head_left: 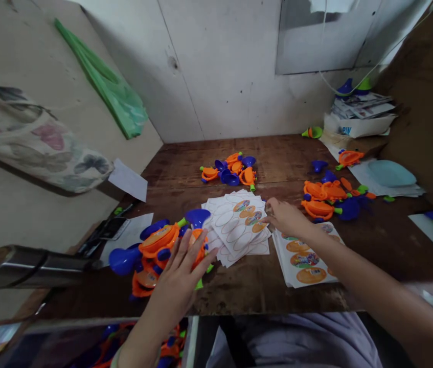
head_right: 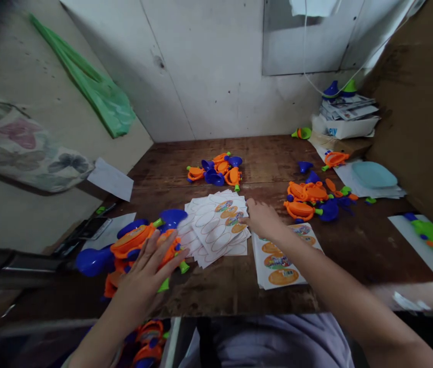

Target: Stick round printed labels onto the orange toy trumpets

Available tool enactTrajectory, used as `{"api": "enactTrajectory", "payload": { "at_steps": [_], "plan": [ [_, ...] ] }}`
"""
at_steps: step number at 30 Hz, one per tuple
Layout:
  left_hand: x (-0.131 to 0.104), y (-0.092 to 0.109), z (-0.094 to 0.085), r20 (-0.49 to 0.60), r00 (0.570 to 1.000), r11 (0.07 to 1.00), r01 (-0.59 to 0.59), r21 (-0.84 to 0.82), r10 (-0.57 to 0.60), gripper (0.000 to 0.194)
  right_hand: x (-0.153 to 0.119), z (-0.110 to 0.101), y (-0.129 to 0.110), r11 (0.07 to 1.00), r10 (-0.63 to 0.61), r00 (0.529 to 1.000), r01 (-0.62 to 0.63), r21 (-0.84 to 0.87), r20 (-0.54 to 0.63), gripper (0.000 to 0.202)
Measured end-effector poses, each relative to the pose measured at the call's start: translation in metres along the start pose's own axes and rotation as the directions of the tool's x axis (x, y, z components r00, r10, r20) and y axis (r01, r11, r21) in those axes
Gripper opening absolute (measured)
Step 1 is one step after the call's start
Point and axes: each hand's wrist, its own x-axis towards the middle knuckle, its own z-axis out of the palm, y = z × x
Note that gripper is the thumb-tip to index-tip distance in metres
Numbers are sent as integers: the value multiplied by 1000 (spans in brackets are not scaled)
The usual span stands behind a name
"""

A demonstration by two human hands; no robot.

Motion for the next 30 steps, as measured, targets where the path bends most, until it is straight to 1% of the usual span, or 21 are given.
{"api": "enactTrajectory", "payload": {
  "at_steps": [2, 3, 4, 6, 9, 11, 12, 13, 14, 15, 16, 17, 18, 19, 20, 21, 23, 24, 26, 27, 30],
  "plan": [
    [-10, -8, 3, 179, 984, 994, -32, 108, 12, 93, 5, 16, -6, 1000, 6, 999, -6, -21, 37, 31],
    [-12, -10, 5, 233, 972, 989, -46, 140, 12, 95, 6, 22, -8, 1000, 11, 999, -9, -25, 46, 33],
    [-13, -10, 7, 265, 964, 985, -52, 162, 7, 96, 8, 28, -11, 1000, 17, 999, -15, -26, 49, 36],
    [-11, -7, 13, 281, 960, 981, -43, 191, -12, 95, 13, 35, -14, 999, 38, 998, -36, -35, 58, 37],
    [0, 1, 24, 229, 972, 978, -4, 210, -45, 88, 22, 34, -20, 991, 96, 989, -84, -108, 115, 38],
    [4, 8, 28, 167, 985, 986, 3, 166, -31, 74, 25, 28, -27, 978, 127, 978, -95, -184, 168, 39],
    [4, 10, 27, 122, 992, 993, -3, 118, -12, 65, 25, 25, -32, 973, 129, 972, -86, -214, 196, 40],
    [3, 10, 24, 60, 998, 998, -7, 58, 4, 56, 23, 22, -38, 970, 120, 966, -65, -233, 230, 41],
    [-1, 9, 19, -26, 1000, 1000, 11, -5, -11, 46, 20, 19, -45, 971, 100, 957, -34, -238, 270, 44],
    [-5, 4, 11, -134, 987, 994, 81, -68, -89, 36, 17, 18, -53, 974, 72, 944, 3, -228, 322, 48],
    [-10, -4, 0, -249, 943, 973, 192, -129, -219, 27, 13, 18, -61, 978, 40, 923, 43, -204, 383, 51],
    [-14, -15, -12, -349, 861, 928, 322, -189, -370, 21, 10, 20, -69, 982, 6, 894, 80, -172, 447, 54],
    [-17, -29, -24, -424, 720, 836, 482, -263, -549, 22, 7, 23, -77, 984, -26, 863, 110, -137, 504, 57],
    [-19, -45, -36, -446, 632, 771, 568, -288, -633, 33, 5, 27, -84, 985, -52, 834, 132, -108, 549, 60],
    [-20, -62, -46, -428, 602, 734, 610, -298, -674, 45, 5, 33, -91, 985, -71, 812, 149, -88, 580, 65],
    [-19, -79, -54, -369, 605, 707, 637, -307, -706, 55, 5, 40, -97, 984, -83, 797, 161, -78, 598, 73],
    [-16, -106, -63, -181, 648, 667, 673, -319, -740, 73, 9, 56, -107, 982, -91, 779, 175, -77, 620, 91],
    [-15, -114, -64, -77, 672, 655, 682, -325, -737, 81, 10, 63, -112, 981, -92, 771, 181, -77, 630, 100],
    [-17, -121, -62, 93, 701, 641, 690, -335, -707, 90, 12, 74, -119, 978, -104, 754, 196, -72, 649, 111],
    [-21, -120, -61, 151, 708, 637, 692, -339, -690, 93, 12, 78, -123, 976, -113, 749, 207, -68, 653, 114],
    [-37, -108, -59, 242, 714, 629, 696, -346, -657, 94, 9, 82, -134, 966, -142, 743, 247, -72, 654, 119]
  ]
}}
